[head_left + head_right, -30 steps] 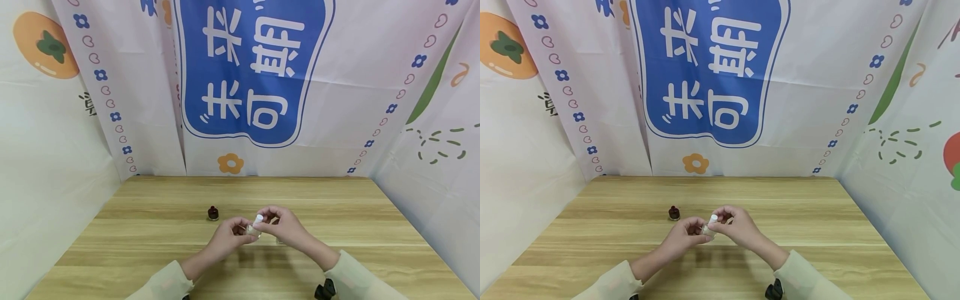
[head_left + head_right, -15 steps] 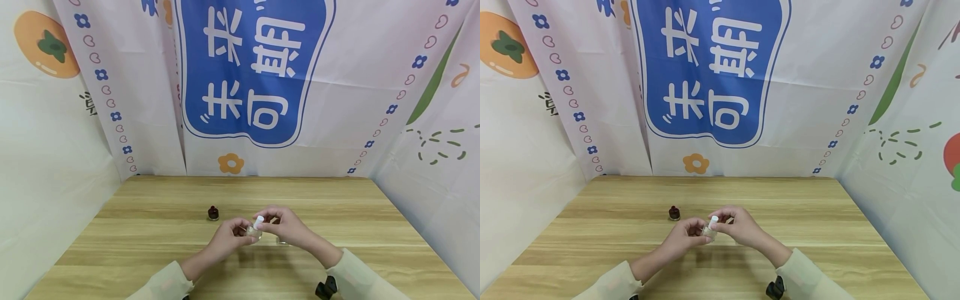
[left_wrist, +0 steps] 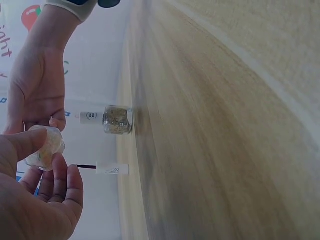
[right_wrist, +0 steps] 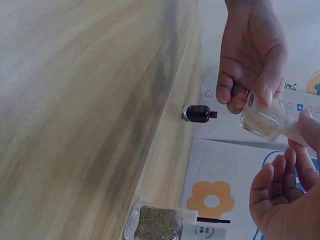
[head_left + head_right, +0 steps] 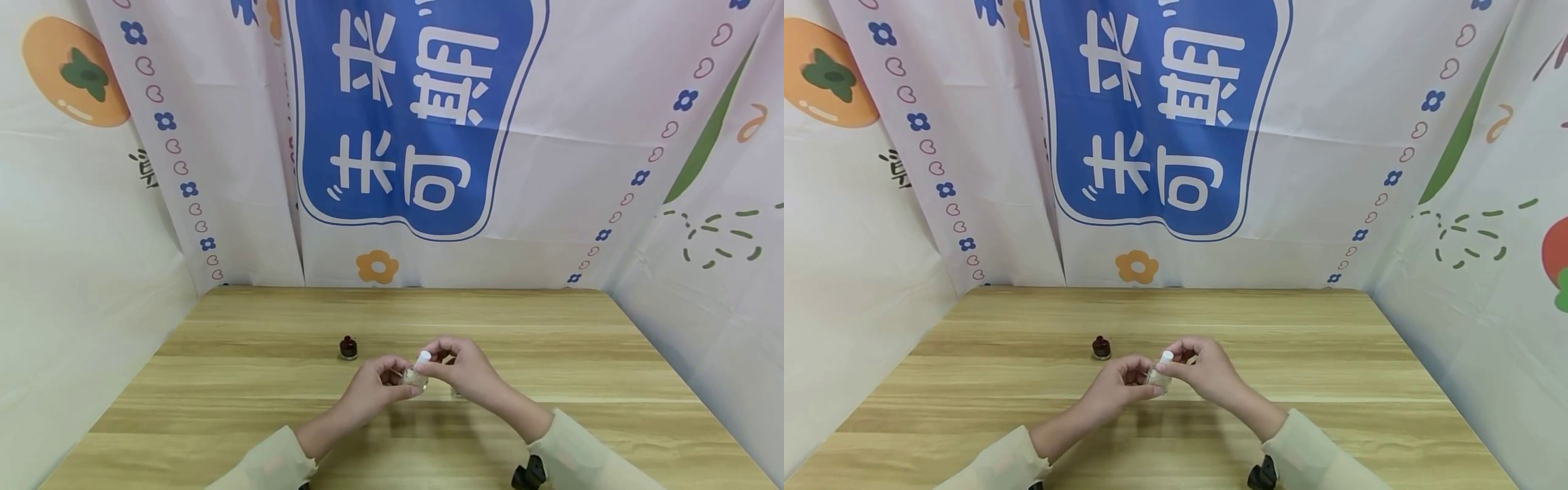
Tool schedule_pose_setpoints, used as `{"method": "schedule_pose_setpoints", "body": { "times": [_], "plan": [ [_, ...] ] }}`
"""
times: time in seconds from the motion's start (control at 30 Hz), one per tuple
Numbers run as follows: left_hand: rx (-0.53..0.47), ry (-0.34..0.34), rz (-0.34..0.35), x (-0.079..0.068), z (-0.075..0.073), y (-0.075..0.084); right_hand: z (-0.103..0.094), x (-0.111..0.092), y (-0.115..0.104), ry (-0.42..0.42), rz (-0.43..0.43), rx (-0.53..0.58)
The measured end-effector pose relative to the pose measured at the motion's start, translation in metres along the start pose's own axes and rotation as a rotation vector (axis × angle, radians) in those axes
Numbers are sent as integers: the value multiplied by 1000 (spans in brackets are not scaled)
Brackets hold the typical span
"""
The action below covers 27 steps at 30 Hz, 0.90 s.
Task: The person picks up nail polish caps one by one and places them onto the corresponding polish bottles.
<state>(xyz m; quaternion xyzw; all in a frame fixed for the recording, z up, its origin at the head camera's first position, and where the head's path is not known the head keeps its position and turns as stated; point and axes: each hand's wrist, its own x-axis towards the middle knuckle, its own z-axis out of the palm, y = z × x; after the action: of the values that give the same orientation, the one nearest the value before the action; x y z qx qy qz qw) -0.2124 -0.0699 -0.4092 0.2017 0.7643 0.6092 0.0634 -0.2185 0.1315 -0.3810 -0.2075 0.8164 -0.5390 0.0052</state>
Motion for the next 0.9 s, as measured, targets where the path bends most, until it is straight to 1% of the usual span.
{"method": "schedule_pose_setpoints", "body": {
  "times": [0.13, 0.23, 0.4, 0.47, 0.63, 0.77, 0.9],
  "plan": [
    [-3, 6, -8, 0, 0, -1, 4, -1, 0, 29, 17, -8],
    [-8, 11, 0, 0, 1, -2, 6, -1, 0, 47, 27, -12],
    [-23, 19, 16, 0, 2, -2, 8, -1, 1, 57, 42, -7],
    [-25, 20, 13, 0, 2, -2, 9, -1, 2, 57, 48, -9],
    [-1, 16, -3, 0, 2, -2, 6, -2, 2, 46, 60, -17],
    [5, 13, -16, 1, 0, -1, 1, -1, 0, 17, 70, -14],
    [3, 14, -8, 1, 0, -1, -5, 1, -2, -22, 57, 2]
  ]
}}
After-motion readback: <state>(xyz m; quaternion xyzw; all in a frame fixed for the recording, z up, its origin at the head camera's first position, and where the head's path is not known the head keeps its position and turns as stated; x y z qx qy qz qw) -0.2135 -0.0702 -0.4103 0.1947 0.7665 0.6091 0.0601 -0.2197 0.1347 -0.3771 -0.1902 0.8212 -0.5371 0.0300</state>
